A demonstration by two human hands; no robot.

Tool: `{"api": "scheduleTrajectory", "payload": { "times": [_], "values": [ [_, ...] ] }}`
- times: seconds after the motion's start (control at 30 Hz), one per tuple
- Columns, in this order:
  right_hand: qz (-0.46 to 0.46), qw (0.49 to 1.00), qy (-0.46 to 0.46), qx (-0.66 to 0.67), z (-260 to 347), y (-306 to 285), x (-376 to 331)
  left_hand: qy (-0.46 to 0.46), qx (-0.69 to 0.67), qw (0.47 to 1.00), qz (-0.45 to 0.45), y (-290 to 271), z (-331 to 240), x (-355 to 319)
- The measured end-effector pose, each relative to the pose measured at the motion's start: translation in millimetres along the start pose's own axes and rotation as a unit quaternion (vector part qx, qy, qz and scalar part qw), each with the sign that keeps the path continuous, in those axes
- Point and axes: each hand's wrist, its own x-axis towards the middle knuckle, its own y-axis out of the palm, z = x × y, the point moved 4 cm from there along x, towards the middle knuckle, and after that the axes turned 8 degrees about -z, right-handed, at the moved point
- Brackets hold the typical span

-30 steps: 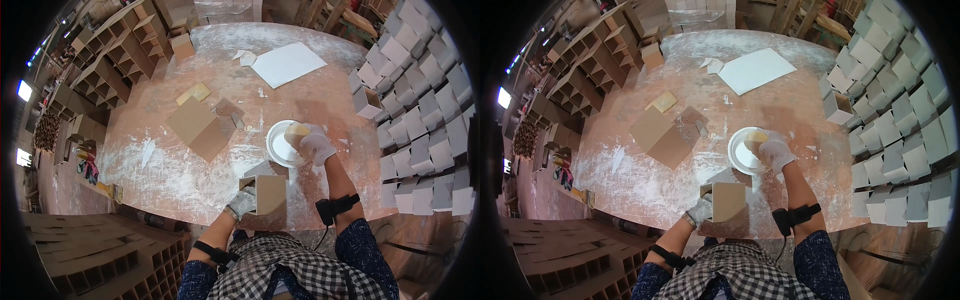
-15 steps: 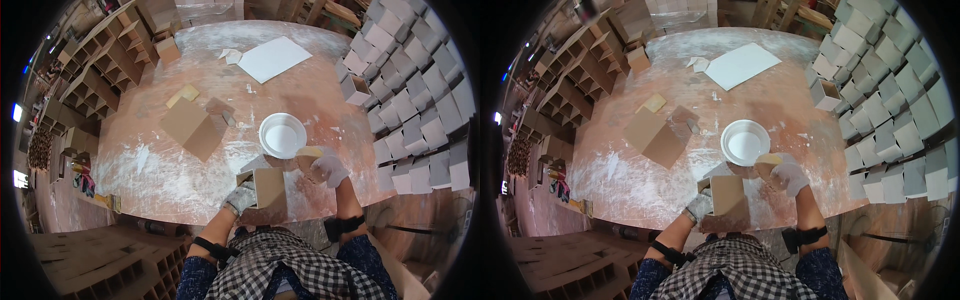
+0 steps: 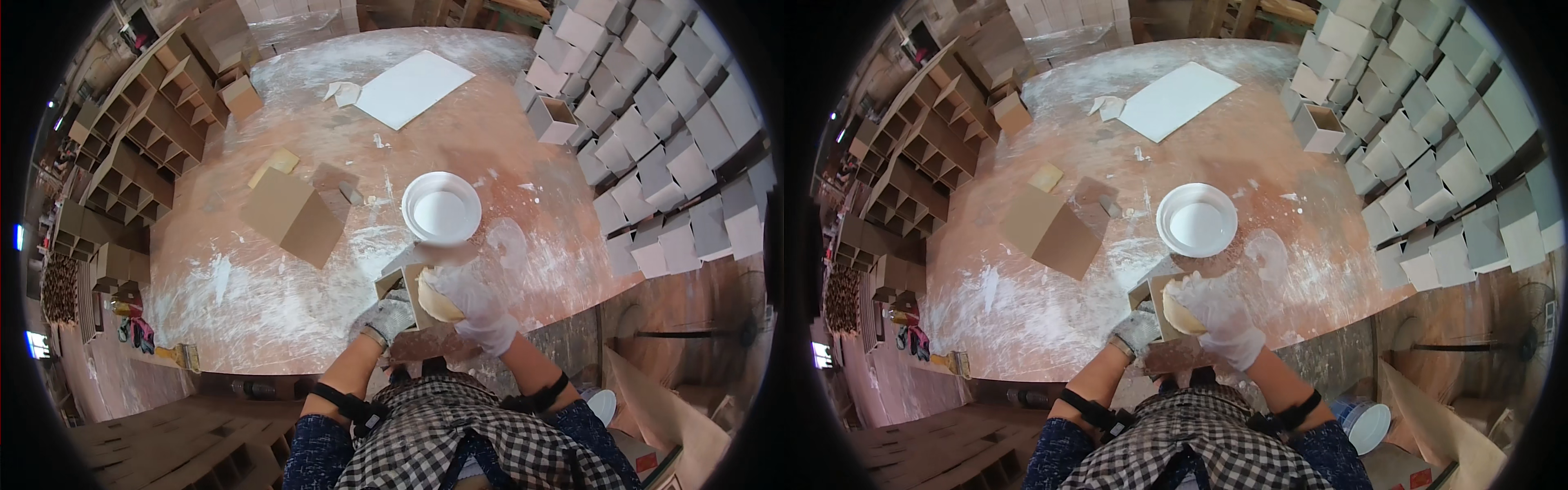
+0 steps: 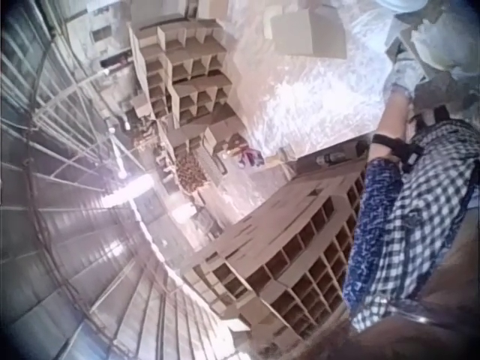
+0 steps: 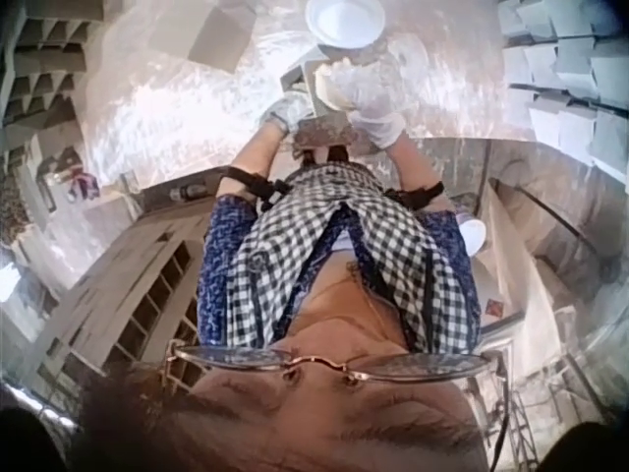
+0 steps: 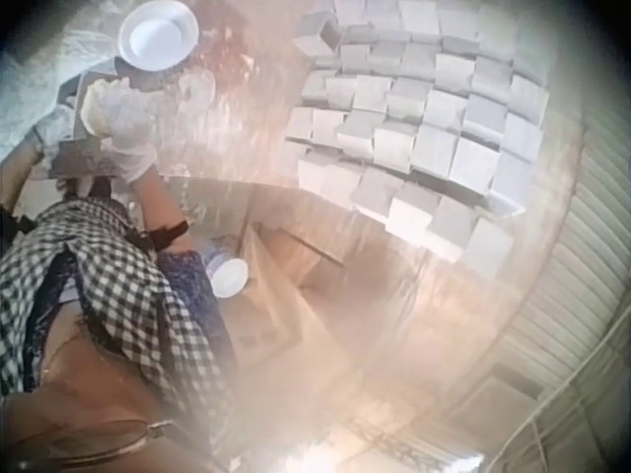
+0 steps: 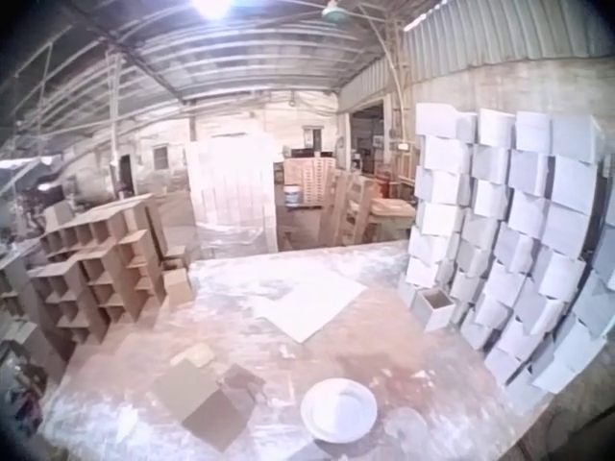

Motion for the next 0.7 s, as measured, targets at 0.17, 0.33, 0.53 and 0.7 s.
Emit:
{"api": "scheduleTrajectory", "payload": {
  "times": [0.17,0.33,0.53,0.7],
  "values": [
    [-0.011,0.989,-0.062,0.133,21.8,-6.7,-19.2,-0.005,0.003,1.0,0.012,3.3,5.5,-3.4],
    [0.043,0.998,-0.044,0.011,23.4,3.4,-7.7,-0.015,0.003,1.0,0.022,3.9,8.4,-9.0],
    [-0.021,0.998,0.057,-0.015,-10.9,14.6,12.3,-0.008,0.0,0.999,0.031,7.8,7.2,-3.5],
    [0.102,0.985,-0.053,-0.129,4.6,33.2,-34.8,-0.013,0.002,0.999,0.032,7.7,8.1,-6.7]
  ]
}}
